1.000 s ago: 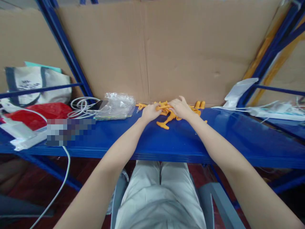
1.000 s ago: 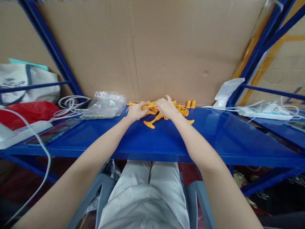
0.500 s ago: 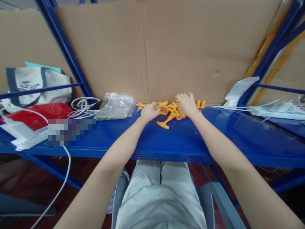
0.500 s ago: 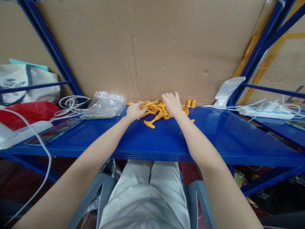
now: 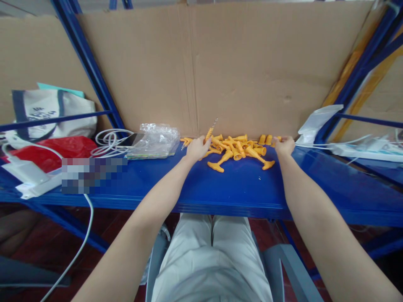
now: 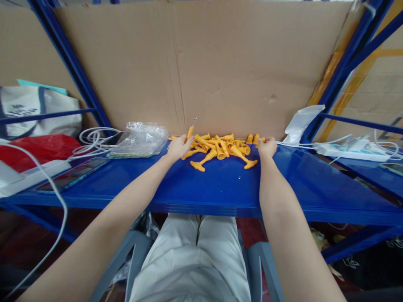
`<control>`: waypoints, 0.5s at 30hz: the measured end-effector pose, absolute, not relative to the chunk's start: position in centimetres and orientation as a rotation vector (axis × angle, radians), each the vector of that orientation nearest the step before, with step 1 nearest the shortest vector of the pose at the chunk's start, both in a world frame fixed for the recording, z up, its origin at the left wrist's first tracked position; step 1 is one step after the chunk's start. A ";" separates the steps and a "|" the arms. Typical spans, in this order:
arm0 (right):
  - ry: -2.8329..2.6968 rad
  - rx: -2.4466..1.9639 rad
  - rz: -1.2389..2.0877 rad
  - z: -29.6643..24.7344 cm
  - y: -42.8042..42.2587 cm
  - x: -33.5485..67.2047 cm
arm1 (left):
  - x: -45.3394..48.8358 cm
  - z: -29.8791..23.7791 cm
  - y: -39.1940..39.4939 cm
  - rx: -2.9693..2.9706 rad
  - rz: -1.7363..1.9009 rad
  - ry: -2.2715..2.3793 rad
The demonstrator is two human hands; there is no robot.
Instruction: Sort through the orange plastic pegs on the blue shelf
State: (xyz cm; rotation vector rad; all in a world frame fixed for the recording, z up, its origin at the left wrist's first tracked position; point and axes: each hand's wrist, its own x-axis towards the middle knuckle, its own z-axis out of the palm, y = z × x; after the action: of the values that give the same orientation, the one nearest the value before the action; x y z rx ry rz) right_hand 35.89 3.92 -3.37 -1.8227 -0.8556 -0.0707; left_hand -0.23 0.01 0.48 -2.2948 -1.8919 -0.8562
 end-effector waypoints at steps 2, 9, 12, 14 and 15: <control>-0.878 -1.868 -0.045 -4.2 3.8 36.4 | -0.2 0.5 0.1 -2.273 -0.861 -1.919; -0.876 -1.902 -0.012 -5.6 3.7 36.7 | -0.2 0.3 0.2 -2.243 -0.839 -1.941; -0.910 -1.969 0.014 -5.0 2.9 36.0 | -0.3 0.3 0.3 -2.246 -0.832 -1.944; -0.965 -2.020 0.032 -4.5 2.2 35.4 | -0.3 0.3 0.3 -2.244 -0.841 -1.945; -0.992 -2.038 0.038 -4.3 1.9 35.1 | -0.3 0.3 0.4 -2.243 -0.849 -1.943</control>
State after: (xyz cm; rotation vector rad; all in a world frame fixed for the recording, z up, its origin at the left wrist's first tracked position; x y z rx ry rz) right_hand 35.06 1.91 -4.30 -2.0383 -0.9920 0.0384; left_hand -0.34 0.42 0.30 -2.2434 -1.9433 -0.8494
